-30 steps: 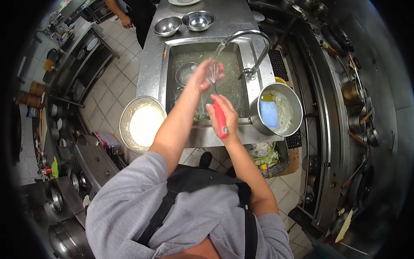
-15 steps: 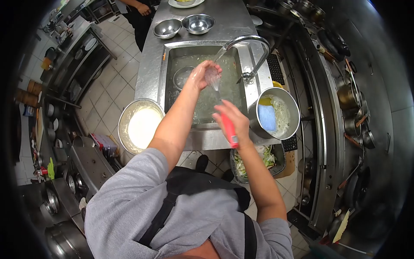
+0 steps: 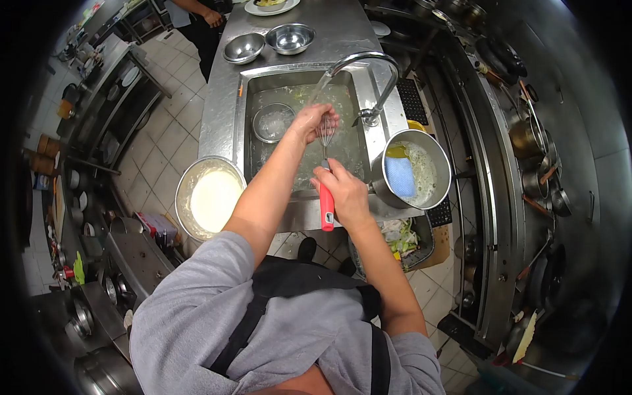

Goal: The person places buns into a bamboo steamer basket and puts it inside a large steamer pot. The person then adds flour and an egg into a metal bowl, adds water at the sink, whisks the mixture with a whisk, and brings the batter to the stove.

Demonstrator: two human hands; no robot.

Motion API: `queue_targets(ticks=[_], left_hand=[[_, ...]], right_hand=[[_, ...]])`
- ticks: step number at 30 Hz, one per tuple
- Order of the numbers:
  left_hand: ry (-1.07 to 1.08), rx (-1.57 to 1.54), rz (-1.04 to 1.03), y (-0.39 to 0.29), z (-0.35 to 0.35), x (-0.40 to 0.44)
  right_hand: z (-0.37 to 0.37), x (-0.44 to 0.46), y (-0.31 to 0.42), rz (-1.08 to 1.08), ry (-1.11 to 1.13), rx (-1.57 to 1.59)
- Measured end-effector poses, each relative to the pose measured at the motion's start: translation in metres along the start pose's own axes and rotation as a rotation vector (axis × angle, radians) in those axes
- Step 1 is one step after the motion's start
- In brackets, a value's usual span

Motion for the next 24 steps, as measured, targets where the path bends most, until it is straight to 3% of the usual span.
queue_targets(ticks=[1, 5, 7, 11, 13, 15, 17, 20, 21, 22, 24], left_hand=[[-0.039, 0.232, 0.004, 0.006, 0.003, 0.003], [-0.088, 0.404, 0.113, 0.042, -0.008, 0.042], [0.076, 0.160, 0.294, 0.069, -0.044, 0.041], [0.000, -0.308, 0.253, 0.082, -0.051, 0.089], [-0.050, -0.341, 0.227, 0.072, -0.055, 0.090], [0.008, 0.000, -0.096, 0.040, -0.059, 0.069], [0.021, 0.318, -0.048, 0.042, -0.053, 0.042], [-0.149, 1.391, -0.244, 0.024, -0.057, -0.001], [-0.235, 1.443, -0.346, 0.016, -0.057, -0.030], [-0.270, 1.526, -0.281, 0.009, -0.057, -0.064], [-0.314, 1.537, -0.390, -0.001, -0.050, -0.129]], right_hand=[[0.009, -0.005, 0.005, -0.012, 0.002, -0.003], [0.044, -0.023, 0.021, -0.065, 0.040, -0.030], [0.060, -0.035, 0.028, -0.082, 0.056, -0.029], [0.078, -0.057, 0.028, -0.189, 0.155, 0.016], [0.084, -0.067, 0.025, -0.226, 0.160, 0.041], [0.090, -0.078, 0.022, -0.261, 0.119, 0.062], [0.093, -0.085, 0.020, -0.288, 0.120, 0.106], [0.087, -0.098, 0.009, -0.302, 0.121, 0.136], [0.087, -0.099, 0.006, -0.313, 0.134, 0.149], [0.084, -0.100, 0.004, -0.278, 0.158, 0.181], [0.090, -0.104, 0.003, -0.185, 0.119, 0.063]])
Point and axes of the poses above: each hand's wrist, its own x-axis towards the middle knuckle, its own z-axis out of the back of the hand, y = z × x, the point moved 10 cm from there along x, towards the middle knuckle, and after that the axes turned 6 degrees about z, right-handed, at the moved point
